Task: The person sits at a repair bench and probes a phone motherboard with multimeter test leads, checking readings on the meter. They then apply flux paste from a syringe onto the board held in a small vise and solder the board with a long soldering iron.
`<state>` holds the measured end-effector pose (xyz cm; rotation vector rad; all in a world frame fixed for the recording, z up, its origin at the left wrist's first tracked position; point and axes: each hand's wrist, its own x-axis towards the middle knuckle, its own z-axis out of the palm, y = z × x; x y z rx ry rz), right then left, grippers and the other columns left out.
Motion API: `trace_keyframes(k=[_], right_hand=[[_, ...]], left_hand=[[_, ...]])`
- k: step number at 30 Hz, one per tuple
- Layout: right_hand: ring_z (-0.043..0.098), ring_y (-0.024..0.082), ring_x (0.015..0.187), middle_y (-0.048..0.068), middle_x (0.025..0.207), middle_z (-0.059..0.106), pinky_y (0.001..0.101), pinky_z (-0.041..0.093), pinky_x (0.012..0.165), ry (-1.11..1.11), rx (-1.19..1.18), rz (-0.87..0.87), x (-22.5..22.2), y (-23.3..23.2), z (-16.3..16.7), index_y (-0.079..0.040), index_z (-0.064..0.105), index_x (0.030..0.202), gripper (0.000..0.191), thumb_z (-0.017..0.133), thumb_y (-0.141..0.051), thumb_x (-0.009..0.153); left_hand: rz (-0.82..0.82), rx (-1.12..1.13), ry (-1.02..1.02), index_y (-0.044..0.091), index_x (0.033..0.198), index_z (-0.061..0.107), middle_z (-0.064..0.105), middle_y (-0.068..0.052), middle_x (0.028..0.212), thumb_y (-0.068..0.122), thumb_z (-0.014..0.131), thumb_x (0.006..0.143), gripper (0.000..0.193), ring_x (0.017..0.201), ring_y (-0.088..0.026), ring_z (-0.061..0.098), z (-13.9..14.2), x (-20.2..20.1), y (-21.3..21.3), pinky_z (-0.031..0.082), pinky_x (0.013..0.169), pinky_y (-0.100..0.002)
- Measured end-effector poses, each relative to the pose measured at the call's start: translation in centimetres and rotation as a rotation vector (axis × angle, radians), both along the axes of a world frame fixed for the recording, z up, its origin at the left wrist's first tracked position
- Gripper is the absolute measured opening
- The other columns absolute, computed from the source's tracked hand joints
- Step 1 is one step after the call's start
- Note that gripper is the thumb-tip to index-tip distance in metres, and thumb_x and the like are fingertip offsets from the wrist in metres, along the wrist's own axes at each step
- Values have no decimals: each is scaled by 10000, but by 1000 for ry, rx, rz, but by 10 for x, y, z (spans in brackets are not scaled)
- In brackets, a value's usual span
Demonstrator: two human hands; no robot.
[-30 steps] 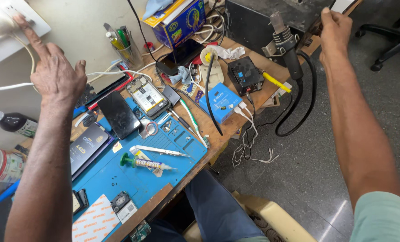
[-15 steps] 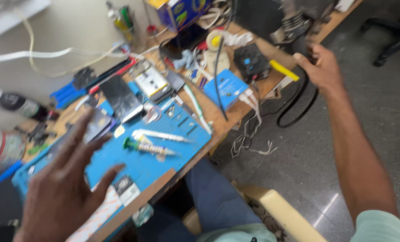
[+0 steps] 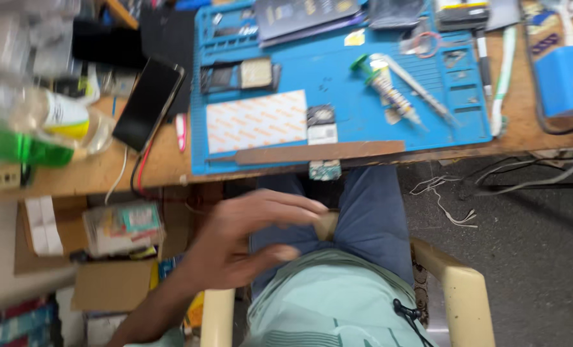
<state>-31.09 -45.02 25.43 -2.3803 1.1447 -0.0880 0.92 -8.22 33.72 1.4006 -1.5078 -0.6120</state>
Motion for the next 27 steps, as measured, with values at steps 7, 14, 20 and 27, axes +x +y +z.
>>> trace_keyframes(k=[7, 14, 20, 27], right_hand=[[781, 242, 884, 128, 1027, 786, 389, 625, 779, 16, 265, 411, 1, 93, -58, -126, 634, 1279, 607, 751, 3, 697], [748, 274, 867, 124, 953, 786, 407, 612, 783, -442, 580, 480, 87, 140, -174, -33, 698, 1056, 269, 728, -66, 791], [677, 407, 1109, 216, 1208, 698, 455, 562, 909, -362, 34, 550, 110, 161, -151, -16, 681, 1157, 395, 771, -98, 781], [691, 385, 1112, 186, 1230, 707, 436, 571, 919, -348, 58, 342, 84, 148, -196, -51, 699, 1210, 353, 746, -161, 878]], left_hand=[[-241, 127, 273, 60, 1626, 380, 553, -151, 1558, 356, 754, 945, 832, 1337, -310, 602, -131, -79, -50, 487, 1139, -433], [359, -120, 561, 6, 1428, 466, 685, -171, 1333, 307, 827, 885, 718, 1244, -231, 672, -212, -109, -74, 533, 1107, -397], [518, -192, 291, 59, 1104, 628, 773, -88, 974, 135, 899, 834, 390, 871, -150, 759, -254, -74, -67, 585, 884, -336], [461, -137, 312, 61, 1026, 631, 705, -31, 857, 164, 850, 843, 304, 789, -110, 707, -283, -44, -73, 585, 717, -292]])
